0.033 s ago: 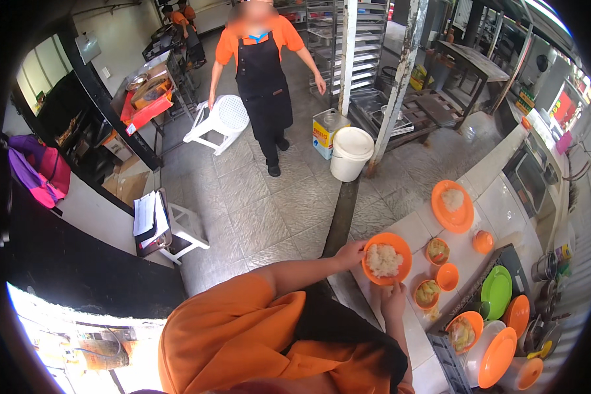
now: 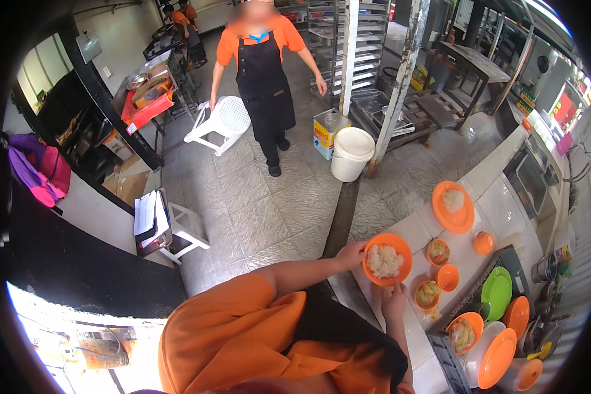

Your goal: The person assembles meals by placing rice, sliced cucumbers, and a sausage into orange bowls. They handle the food items by hand and arrange them on a stainless steel counter.

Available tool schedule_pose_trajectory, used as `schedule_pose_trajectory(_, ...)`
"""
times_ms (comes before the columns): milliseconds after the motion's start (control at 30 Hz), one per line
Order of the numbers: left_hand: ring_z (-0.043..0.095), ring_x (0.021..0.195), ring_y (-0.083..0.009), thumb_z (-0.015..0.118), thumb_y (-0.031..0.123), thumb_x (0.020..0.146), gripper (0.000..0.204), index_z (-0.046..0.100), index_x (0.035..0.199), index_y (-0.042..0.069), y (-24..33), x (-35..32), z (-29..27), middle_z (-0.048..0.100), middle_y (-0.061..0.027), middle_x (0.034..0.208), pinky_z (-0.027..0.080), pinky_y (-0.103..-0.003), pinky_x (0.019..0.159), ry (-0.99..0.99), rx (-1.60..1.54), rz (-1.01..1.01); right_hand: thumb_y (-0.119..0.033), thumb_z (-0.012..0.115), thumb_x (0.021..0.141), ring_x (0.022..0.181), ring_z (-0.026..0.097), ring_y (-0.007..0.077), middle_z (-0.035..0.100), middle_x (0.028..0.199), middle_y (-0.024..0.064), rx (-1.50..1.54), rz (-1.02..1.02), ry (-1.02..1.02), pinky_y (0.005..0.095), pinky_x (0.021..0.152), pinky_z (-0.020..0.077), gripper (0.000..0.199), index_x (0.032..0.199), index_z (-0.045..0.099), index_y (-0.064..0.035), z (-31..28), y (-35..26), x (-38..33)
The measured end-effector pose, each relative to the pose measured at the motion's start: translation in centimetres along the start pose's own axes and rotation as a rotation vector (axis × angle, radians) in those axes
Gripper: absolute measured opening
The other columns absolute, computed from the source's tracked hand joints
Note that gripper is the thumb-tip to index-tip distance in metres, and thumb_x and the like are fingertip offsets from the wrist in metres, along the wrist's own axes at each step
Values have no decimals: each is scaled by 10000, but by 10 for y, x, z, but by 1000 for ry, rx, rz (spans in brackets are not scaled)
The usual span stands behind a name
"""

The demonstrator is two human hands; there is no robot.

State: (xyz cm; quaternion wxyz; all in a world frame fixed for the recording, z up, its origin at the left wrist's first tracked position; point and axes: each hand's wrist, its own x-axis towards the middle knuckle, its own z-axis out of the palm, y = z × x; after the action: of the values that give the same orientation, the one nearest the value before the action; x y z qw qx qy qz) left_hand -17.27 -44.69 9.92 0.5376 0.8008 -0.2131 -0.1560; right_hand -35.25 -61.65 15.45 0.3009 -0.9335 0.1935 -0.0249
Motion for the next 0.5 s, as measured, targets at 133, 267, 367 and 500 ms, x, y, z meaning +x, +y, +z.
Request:
schedule_pose_trajectory(133,668,977,-268,552,123,868,366,584,1219,26,-2,-4,2,681,-152,1079,513,-361,868,-2,-64,-58,-222,650,874,936,656,322,499,1303,254,-1,10,-8,397,827,532,530,1327,508,14,-2,0,4)
schedule_pose_trajectory(267,669,973,-229,578,150,881,324,596,1170,5,-15,3,-4,685,-132,1073,514,-339,885,4,-136,-128,-212,648,876,949,653,322,492,1313,258,24,25,-4,387,812,541,532,1330,500,21,3,-7,19)
schedule_pose_trajectory(367,654,1012,-227,600,189,883,332,591,1162,9,0,-2,-7,667,-136,1113,506,-350,905,-46,-159,-221,-210,646,876,953,648,344,503,1302,264,18,35,20,388,803,544,539,1337,491,21,2,0,20)
schedule_pose_trajectory(500,632,1055,-228,654,313,860,462,566,1211,26,15,-9,-17,644,-146,1159,497,-372,921,-113,-144,-179,-268,616,896,986,626,405,591,1170,290,-76,-4,3,451,810,527,526,1334,499,-2,-13,-13,5)
